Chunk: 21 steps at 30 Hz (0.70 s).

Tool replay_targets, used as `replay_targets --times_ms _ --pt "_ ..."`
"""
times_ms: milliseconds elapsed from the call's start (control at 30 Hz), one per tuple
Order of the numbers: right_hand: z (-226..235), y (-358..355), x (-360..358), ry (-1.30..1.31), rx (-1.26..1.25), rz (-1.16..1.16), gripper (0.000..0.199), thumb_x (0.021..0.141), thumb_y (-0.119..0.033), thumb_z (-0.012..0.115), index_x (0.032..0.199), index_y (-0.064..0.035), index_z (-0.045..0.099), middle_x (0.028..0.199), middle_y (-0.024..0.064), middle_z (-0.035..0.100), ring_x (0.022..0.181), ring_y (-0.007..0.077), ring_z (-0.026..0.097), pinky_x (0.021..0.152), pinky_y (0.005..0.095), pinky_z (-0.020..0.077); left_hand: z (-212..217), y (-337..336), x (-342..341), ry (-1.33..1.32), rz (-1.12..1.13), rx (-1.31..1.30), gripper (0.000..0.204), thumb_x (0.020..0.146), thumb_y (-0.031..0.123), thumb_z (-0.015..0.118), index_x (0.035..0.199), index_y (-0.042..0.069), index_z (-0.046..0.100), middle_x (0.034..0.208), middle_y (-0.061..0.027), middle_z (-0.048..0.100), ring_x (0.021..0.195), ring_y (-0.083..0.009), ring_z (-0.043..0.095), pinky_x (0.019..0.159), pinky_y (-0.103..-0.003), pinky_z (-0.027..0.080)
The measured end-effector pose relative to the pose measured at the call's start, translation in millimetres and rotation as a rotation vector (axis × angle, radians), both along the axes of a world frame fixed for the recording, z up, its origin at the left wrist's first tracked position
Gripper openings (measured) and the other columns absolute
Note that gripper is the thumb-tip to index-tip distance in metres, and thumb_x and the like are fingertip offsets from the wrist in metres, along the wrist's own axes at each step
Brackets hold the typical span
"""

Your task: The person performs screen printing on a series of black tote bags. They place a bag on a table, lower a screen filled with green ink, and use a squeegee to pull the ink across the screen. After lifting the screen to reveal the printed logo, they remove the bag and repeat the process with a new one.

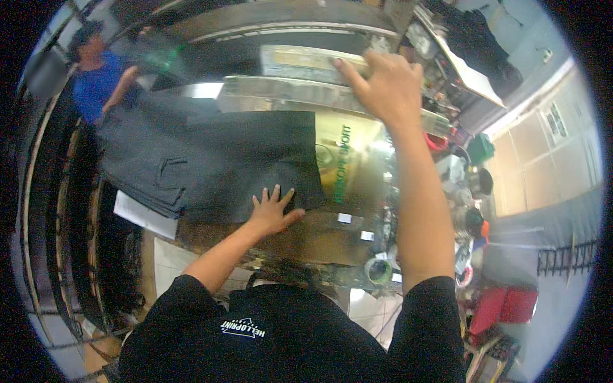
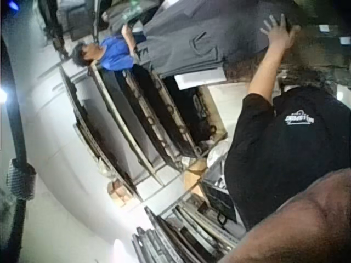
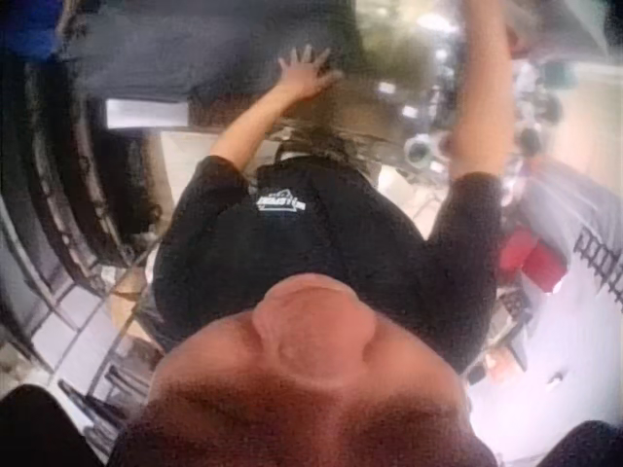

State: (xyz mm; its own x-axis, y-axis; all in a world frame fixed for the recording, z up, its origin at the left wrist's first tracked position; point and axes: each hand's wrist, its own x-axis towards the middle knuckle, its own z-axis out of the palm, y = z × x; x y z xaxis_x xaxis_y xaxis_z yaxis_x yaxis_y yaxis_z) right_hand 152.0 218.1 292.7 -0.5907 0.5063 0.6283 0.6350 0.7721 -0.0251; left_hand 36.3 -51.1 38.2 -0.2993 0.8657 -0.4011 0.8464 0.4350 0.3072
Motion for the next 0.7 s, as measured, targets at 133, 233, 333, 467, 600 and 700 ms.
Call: replay_targets --times_ms 133,233,333,467,600,700 --pt "-16 1 -9 0.090 0.111 0.054 0.065 0.089 -0.072 0.056 0.089 -0.0090 0.074 0.084 0.0141 0.071 0.086 0.0334 0.067 0.080 0.0489 0.0411 -72 18 33 0.137 -0.238 0.211 0.114 0.079 0.094 0.042 0.162 0.017 0.034 0.170 -0.0263 0.011 0.154 -0.0545 0.006 0.116 -0.076 0.000" --pt "-5 5 2 0.031 0.032 -0.003 0.066 0.088 -0.072 0.057 0.087 -0.0086 0.074 0.082 0.0144 0.071 0.086 0.0338 0.067 0.080 0.0489 0.0409 -83 62 41 0.086 -0.329 0.357 0.116 0.075 0.095 0.047 0.161 0.017 0.037 0.168 -0.0275 0.015 0.154 -0.0538 0.008 0.115 -0.077 -0.001" --pt "-3 1 5 0.026 0.024 -0.012 0.065 0.088 -0.072 0.058 0.085 -0.0080 0.074 0.081 0.0149 0.071 0.086 0.0338 0.067 0.080 0.0489 0.0406 -91 92 56 0.069 -0.395 0.455 0.116 0.073 0.094 0.049 0.159 0.016 0.040 0.168 -0.0277 0.017 0.154 -0.0535 0.008 0.114 -0.077 -0.001" --pt "-8 7 -3 0.082 0.065 0.035 0.067 0.089 -0.071 0.058 0.086 -0.0067 0.074 0.082 0.0160 0.071 0.085 0.0333 0.067 0.080 0.0487 0.0400 -95 92 74 0.035 -0.459 0.512 0.117 0.071 0.093 0.054 0.157 0.016 0.043 0.166 -0.0280 0.020 0.153 -0.0546 0.011 0.115 -0.077 0.001" --pt "-9 7 -5 0.072 0.080 0.026 0.064 0.091 -0.068 0.058 0.089 -0.0062 0.075 0.081 0.0156 0.071 0.085 0.0325 0.068 0.079 0.0481 0.0400 -87 85 82 0.021 -0.457 0.485 0.117 0.069 0.092 0.057 0.157 0.015 0.044 0.166 -0.0275 0.021 0.152 -0.0547 0.013 0.116 -0.076 0.002" --pt "-7 4 -7 0.049 0.067 0.014 0.067 0.091 -0.070 0.056 0.089 -0.0064 0.075 0.083 0.0163 0.071 0.087 0.0327 0.068 0.082 0.0496 0.0405 -90 82 89 0.017 -0.424 0.509 0.117 0.069 0.092 0.058 0.156 0.015 0.045 0.166 -0.0271 0.022 0.152 -0.0541 0.014 0.117 -0.076 0.003"
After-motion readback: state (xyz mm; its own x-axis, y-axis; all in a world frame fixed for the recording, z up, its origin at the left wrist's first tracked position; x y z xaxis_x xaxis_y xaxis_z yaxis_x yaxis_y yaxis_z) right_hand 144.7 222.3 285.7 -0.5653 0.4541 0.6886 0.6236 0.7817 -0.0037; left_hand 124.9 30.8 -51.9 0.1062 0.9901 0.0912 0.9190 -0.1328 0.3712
